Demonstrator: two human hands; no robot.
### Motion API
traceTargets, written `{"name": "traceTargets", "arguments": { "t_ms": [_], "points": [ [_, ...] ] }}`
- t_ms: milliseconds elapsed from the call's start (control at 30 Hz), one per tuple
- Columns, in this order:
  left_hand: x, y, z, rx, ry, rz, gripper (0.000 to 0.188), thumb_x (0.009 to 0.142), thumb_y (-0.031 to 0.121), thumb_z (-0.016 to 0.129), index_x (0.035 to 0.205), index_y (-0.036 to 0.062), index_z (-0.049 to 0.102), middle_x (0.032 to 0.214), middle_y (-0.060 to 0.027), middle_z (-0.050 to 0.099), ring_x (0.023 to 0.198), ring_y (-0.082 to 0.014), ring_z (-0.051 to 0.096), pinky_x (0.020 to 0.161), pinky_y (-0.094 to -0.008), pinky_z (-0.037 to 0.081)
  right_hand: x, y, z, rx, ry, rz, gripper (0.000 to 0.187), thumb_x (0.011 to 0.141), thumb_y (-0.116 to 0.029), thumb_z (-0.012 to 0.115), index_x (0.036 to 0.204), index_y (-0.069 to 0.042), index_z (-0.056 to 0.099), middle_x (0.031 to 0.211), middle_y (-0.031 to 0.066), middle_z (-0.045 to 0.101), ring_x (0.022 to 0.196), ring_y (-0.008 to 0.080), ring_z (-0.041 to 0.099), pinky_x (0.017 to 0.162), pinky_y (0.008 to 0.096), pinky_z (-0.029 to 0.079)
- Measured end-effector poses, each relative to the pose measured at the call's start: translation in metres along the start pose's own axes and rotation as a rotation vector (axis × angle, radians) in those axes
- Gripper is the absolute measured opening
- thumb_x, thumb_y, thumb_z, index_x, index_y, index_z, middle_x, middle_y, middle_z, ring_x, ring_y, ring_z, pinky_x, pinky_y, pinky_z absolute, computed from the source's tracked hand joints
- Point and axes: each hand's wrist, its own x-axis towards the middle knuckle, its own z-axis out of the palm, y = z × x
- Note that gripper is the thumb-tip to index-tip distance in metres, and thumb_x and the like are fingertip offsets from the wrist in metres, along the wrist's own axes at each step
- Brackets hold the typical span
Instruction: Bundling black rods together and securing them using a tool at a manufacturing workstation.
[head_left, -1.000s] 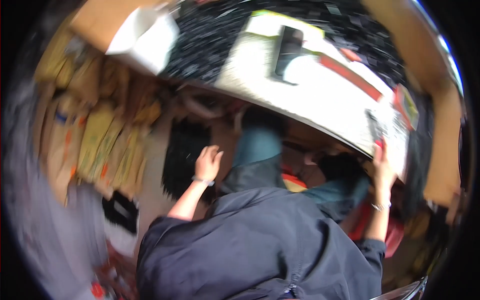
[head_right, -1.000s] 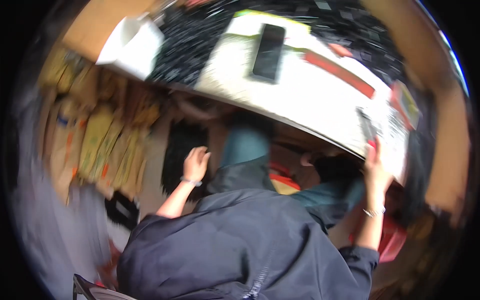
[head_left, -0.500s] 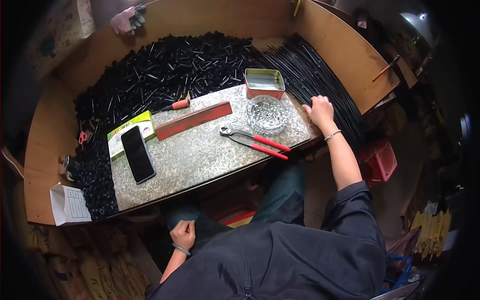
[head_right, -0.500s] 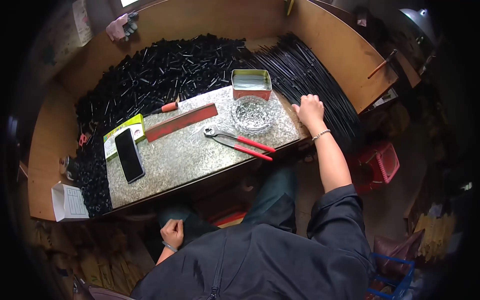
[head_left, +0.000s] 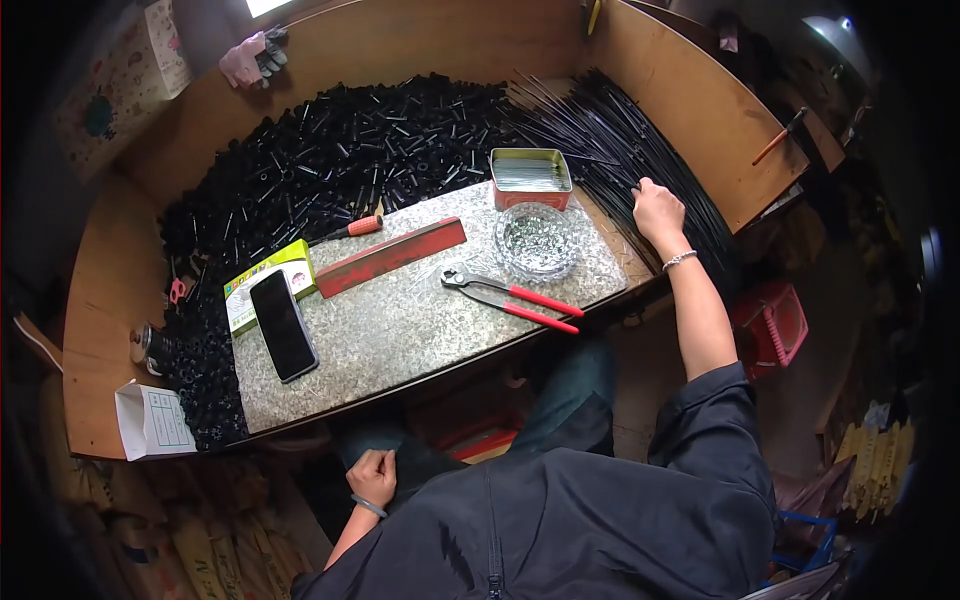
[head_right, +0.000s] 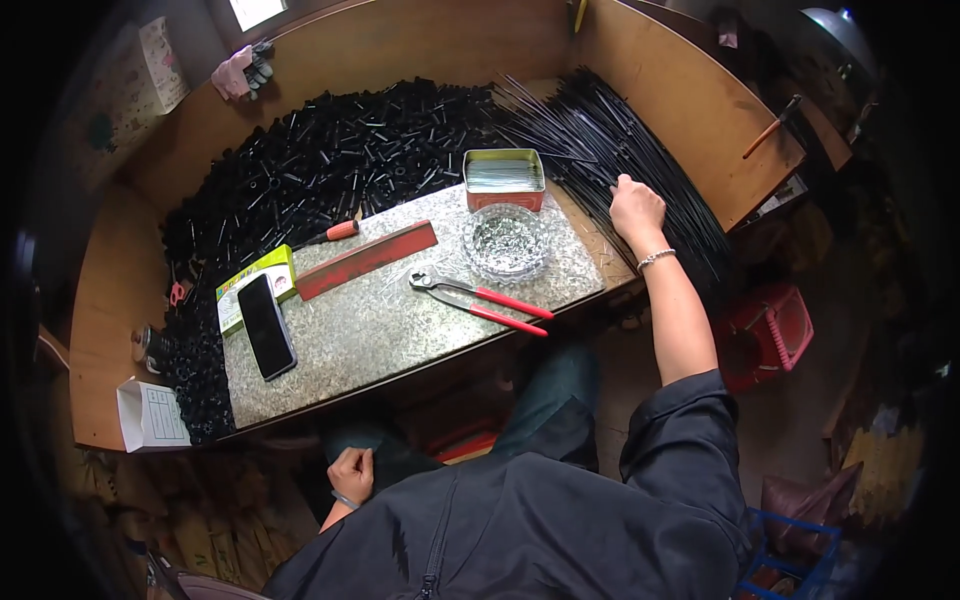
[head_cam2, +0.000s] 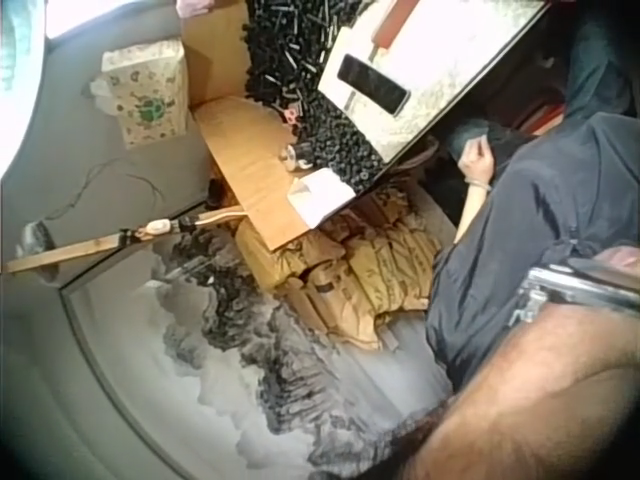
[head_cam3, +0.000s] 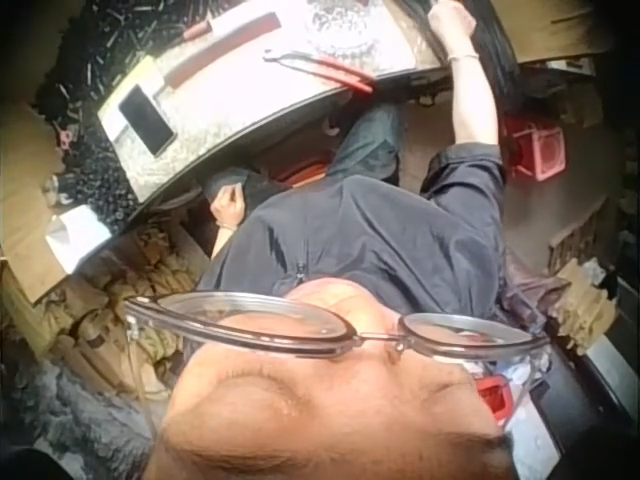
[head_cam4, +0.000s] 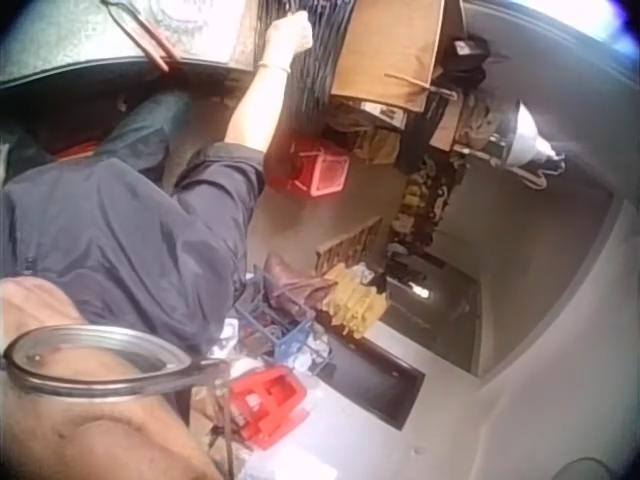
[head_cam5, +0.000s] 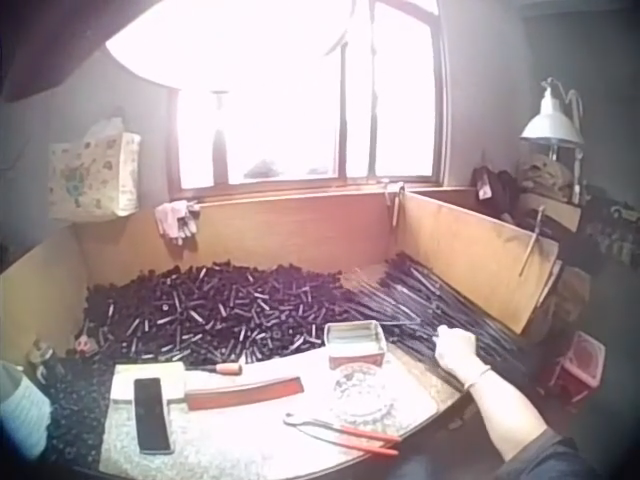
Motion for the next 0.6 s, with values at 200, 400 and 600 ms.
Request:
{"name": "traceTargets", "arguments": {
  "t_ms": [200, 400, 600],
  "points": [
    [0.004, 0.001, 0.003, -0.015, -0.014, 0.001, 0.016, 0.081, 0.014, 0.066, 0.068, 0.0055, 0.059, 0.059, -0.0093, 0.052, 0.051, -0.0284, 0.053, 0.046, -0.0355, 0.040, 0.012, 0.029, -0.011, 0.028, -0.092, 0.014, 0.029, 0.091, -0.033, 0.051, 0.093, -0.006, 0.058, 0.097, 0.0177, 0.065, 0.096, 0.0348, 0.061, 0.078, 0.0465, 0.049],
    [0.005, 0.003, 0.000, -0.019, -0.023, 0.014, 0.015, 0.080, 0.012, 0.066, 0.069, 0.0034, 0.060, 0.061, -0.0108, 0.054, 0.050, -0.0282, 0.053, 0.046, -0.0344, 0.040, 0.016, 0.040, -0.076, 0.011, -0.049, -0.050, 0.031, 0.090, -0.035, 0.054, 0.095, -0.005, 0.060, 0.095, 0.0155, 0.065, 0.096, 0.0336, 0.061, 0.079, 0.0447, 0.048],
    [0.012, 0.014, 0.001, -0.054, -0.062, 0.031, 0.012, 0.078, 0.013, 0.067, 0.070, 0.0061, 0.062, 0.060, -0.0090, 0.054, 0.052, -0.0277, 0.055, 0.048, -0.0346, 0.043, 0.026, 0.055, -0.135, 0.025, 0.001, -0.021, 0.031, 0.089, -0.035, 0.056, 0.090, -0.004, 0.062, 0.089, 0.0166, 0.065, 0.088, 0.0331, 0.062, 0.074, 0.0434, 0.047]
  ]
}}
